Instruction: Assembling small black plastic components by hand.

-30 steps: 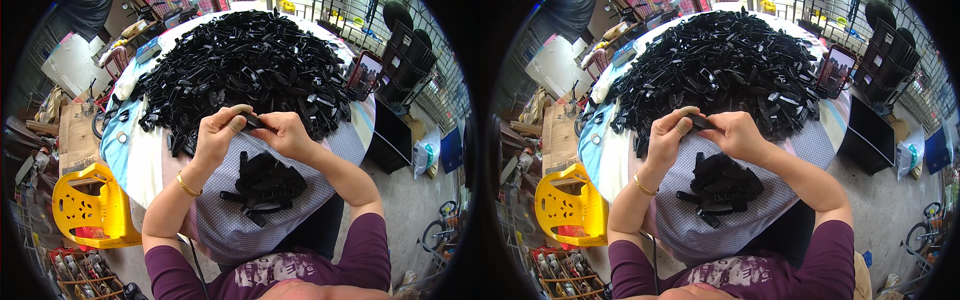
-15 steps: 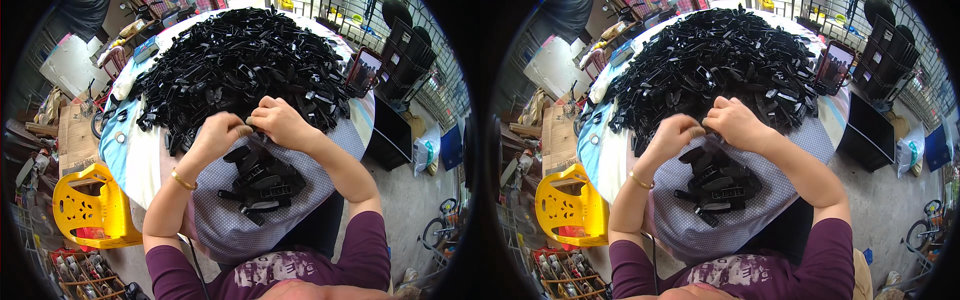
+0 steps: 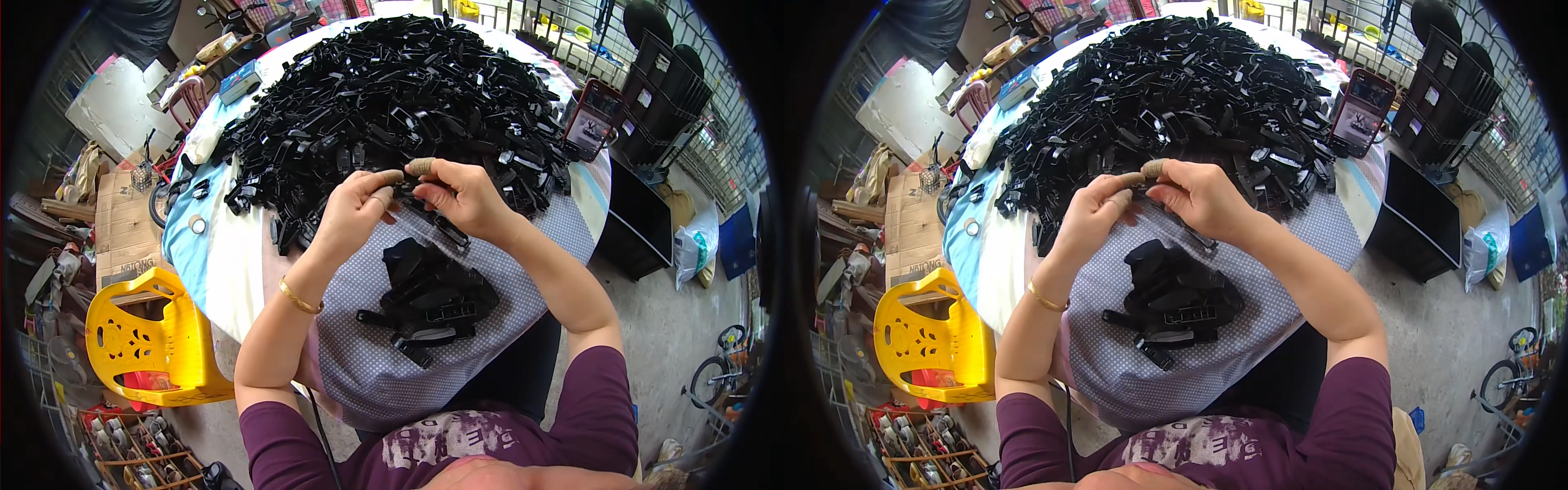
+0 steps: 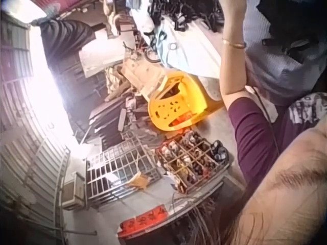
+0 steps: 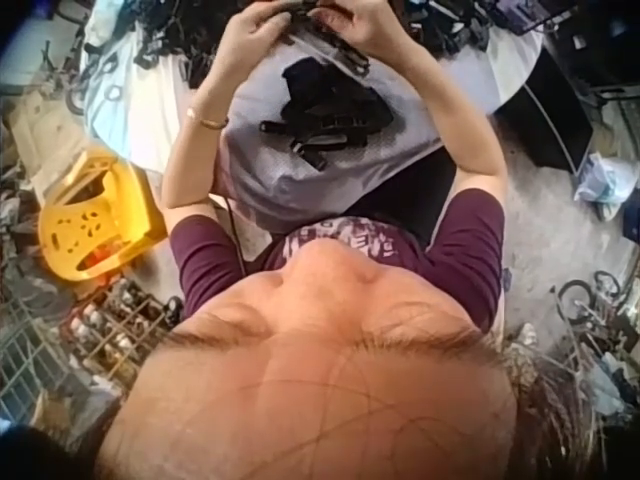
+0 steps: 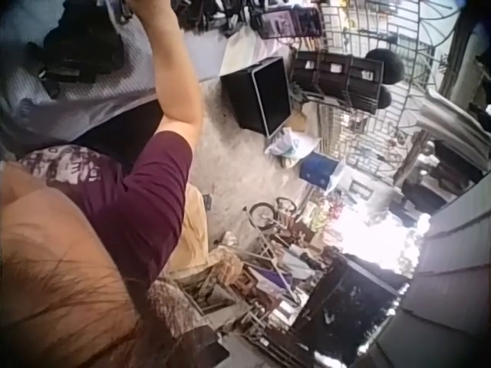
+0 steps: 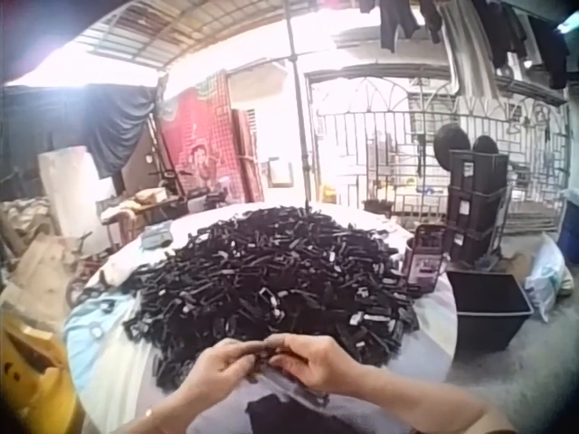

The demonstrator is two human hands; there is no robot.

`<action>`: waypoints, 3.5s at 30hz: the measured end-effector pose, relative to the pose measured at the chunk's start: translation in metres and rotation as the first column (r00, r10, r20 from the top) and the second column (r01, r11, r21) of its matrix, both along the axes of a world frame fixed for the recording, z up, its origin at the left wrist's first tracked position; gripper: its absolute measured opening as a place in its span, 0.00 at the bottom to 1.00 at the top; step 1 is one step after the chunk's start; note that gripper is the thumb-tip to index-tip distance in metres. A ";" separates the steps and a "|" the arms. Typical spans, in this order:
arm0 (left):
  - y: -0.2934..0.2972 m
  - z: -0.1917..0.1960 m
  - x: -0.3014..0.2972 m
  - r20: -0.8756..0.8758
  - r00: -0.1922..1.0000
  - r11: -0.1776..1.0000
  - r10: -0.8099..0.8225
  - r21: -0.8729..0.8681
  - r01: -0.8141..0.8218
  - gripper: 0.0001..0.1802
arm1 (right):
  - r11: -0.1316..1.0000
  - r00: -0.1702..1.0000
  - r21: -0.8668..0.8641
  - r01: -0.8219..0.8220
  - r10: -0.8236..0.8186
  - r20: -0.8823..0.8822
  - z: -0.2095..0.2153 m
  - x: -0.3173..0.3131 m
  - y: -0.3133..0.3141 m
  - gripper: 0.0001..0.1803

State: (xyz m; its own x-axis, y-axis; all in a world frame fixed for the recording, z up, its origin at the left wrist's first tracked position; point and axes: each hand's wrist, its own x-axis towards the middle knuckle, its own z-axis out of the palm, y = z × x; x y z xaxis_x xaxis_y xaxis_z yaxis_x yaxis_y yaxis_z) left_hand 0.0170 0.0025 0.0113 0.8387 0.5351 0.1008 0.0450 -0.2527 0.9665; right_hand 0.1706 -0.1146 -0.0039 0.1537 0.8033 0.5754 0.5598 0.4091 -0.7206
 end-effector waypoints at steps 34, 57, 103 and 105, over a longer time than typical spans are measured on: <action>-0.004 -0.011 -0.004 0.402 0.914 0.949 -0.060 -0.261 0.177 0.15 | 0.991 0.991 -0.075 0.110 -0.104 0.088 -0.001 -0.018 -0.004 0.13; -0.004 -0.019 0.015 -0.106 0.990 0.645 -0.093 0.751 0.141 0.13 | 0.855 0.817 -0.441 0.272 0.037 0.576 0.019 0.011 -0.023 0.12; -0.008 -0.007 -0.003 0.370 0.929 0.967 -0.008 -0.235 0.102 0.16 | 0.970 0.971 -0.228 -0.083 0.028 -0.236 -0.003 -0.015 0.002 0.16; -0.009 -0.006 -0.003 0.337 0.940 0.981 -0.058 -0.157 0.117 0.14 | 0.971 0.990 -0.239 -0.024 -0.010 -0.142 -0.002 -0.013 -0.004 0.15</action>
State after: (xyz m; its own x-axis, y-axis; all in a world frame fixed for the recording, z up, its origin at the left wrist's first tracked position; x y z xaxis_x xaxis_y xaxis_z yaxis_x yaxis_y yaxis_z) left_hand 0.0144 -0.0064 0.0057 0.8185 0.4947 0.2922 -0.2978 -0.0697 0.9521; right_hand 0.1581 -0.1182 -0.0057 0.2133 0.9162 0.3392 0.4433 0.2186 -0.8693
